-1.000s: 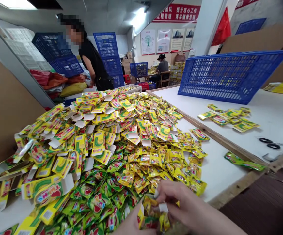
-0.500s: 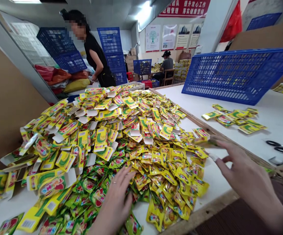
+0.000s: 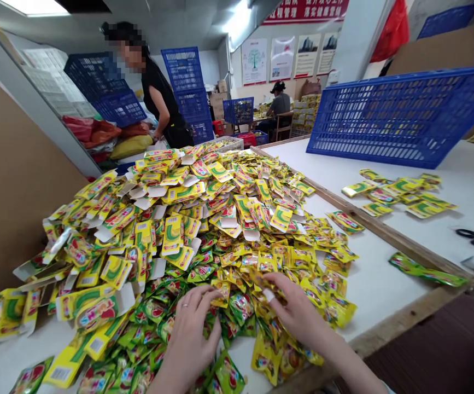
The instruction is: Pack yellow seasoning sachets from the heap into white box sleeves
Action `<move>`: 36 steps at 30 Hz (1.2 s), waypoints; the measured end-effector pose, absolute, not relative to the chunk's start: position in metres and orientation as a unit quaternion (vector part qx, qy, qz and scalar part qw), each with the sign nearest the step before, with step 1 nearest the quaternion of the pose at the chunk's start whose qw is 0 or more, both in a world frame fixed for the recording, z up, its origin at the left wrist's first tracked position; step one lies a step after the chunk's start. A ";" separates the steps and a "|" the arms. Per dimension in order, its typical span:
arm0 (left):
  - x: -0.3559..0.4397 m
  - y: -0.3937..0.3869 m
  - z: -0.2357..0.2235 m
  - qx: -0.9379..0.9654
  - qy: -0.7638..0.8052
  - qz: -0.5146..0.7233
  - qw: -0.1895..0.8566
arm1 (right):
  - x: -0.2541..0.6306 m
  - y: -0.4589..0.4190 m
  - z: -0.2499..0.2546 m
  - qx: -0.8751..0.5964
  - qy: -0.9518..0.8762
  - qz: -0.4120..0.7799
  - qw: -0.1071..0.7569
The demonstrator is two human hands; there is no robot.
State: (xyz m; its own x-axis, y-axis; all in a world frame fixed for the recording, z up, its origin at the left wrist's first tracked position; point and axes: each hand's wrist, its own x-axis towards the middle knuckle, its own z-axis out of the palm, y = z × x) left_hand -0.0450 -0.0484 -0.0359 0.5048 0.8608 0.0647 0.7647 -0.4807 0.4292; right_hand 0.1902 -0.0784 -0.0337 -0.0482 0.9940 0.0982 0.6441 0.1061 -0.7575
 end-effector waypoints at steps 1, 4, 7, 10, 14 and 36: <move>-0.043 -0.050 -0.035 0.857 0.464 0.132 0.179 | 0.196 -0.083 -0.035 -0.626 -0.623 0.304 0.358; -0.031 -0.052 -0.041 0.883 0.423 0.104 0.177 | 0.201 -0.097 -0.040 -0.623 -0.485 0.399 0.467; -0.011 -0.050 -0.050 0.885 0.440 0.078 0.133 | 0.194 -0.104 -0.047 -0.602 -0.369 0.487 0.514; 0.007 -0.045 -0.051 0.887 0.448 0.038 0.107 | 0.186 -0.107 -0.051 -0.592 -0.311 0.551 0.500; 0.006 -0.038 -0.041 0.885 0.438 0.032 0.155 | 0.187 -0.109 -0.045 -0.596 -0.277 0.548 0.517; -0.005 -0.059 -0.021 0.713 0.423 0.268 0.491 | 0.163 -0.101 -0.025 -0.482 -0.387 0.612 0.493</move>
State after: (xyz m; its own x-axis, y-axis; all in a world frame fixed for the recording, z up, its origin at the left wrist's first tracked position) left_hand -0.0048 -0.0588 -0.0213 0.4990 0.8660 -0.0321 0.3394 -0.1613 0.9267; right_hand 0.1625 -0.1008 -0.0248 -0.0491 0.9769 -0.2081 -0.2309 -0.2138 -0.9492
